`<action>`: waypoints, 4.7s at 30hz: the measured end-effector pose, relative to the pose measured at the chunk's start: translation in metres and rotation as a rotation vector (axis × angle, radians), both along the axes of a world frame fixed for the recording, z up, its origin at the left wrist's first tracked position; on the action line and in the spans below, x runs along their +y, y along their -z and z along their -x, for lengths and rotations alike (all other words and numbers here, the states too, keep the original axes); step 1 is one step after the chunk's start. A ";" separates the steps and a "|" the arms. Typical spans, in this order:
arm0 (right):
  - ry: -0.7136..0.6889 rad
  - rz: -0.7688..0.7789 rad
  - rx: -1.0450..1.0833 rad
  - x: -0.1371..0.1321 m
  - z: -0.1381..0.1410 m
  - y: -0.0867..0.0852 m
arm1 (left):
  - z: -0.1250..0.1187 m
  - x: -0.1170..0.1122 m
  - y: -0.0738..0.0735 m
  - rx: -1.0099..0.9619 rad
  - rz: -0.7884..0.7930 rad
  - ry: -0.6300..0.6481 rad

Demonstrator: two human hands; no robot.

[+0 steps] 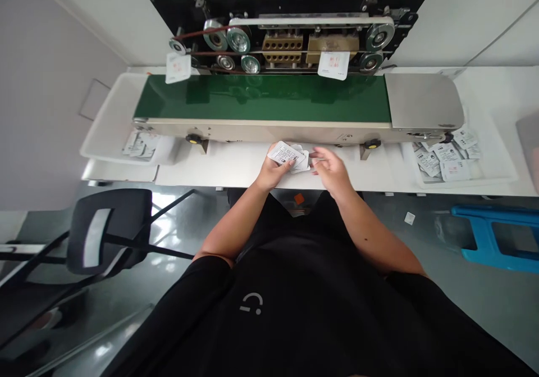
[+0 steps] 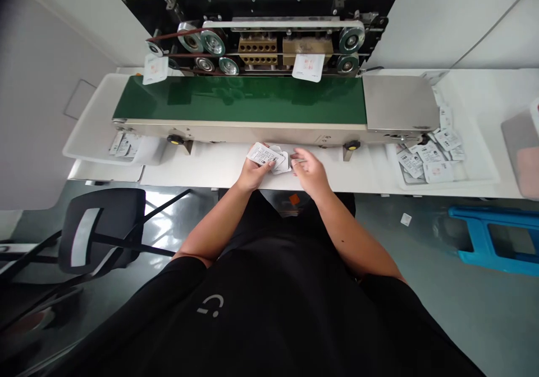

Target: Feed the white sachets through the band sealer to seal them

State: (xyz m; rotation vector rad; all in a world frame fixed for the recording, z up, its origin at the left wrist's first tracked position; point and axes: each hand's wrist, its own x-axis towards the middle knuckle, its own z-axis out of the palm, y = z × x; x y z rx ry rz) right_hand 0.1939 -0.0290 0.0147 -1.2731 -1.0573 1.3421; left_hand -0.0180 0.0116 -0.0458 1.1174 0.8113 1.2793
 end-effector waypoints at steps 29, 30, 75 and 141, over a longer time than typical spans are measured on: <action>-0.210 0.245 0.452 0.009 0.001 0.036 | 0.002 0.004 -0.012 0.074 -0.094 0.246; -0.182 0.253 0.427 0.009 0.003 0.036 | 0.002 0.003 -0.013 0.072 -0.088 0.246; 0.388 0.102 -0.006 0.170 -0.141 -0.127 | 0.003 -0.001 -0.012 0.061 0.066 0.178; 0.201 0.295 0.007 0.167 -0.141 -0.136 | 0.003 0.003 0.006 0.013 0.174 0.095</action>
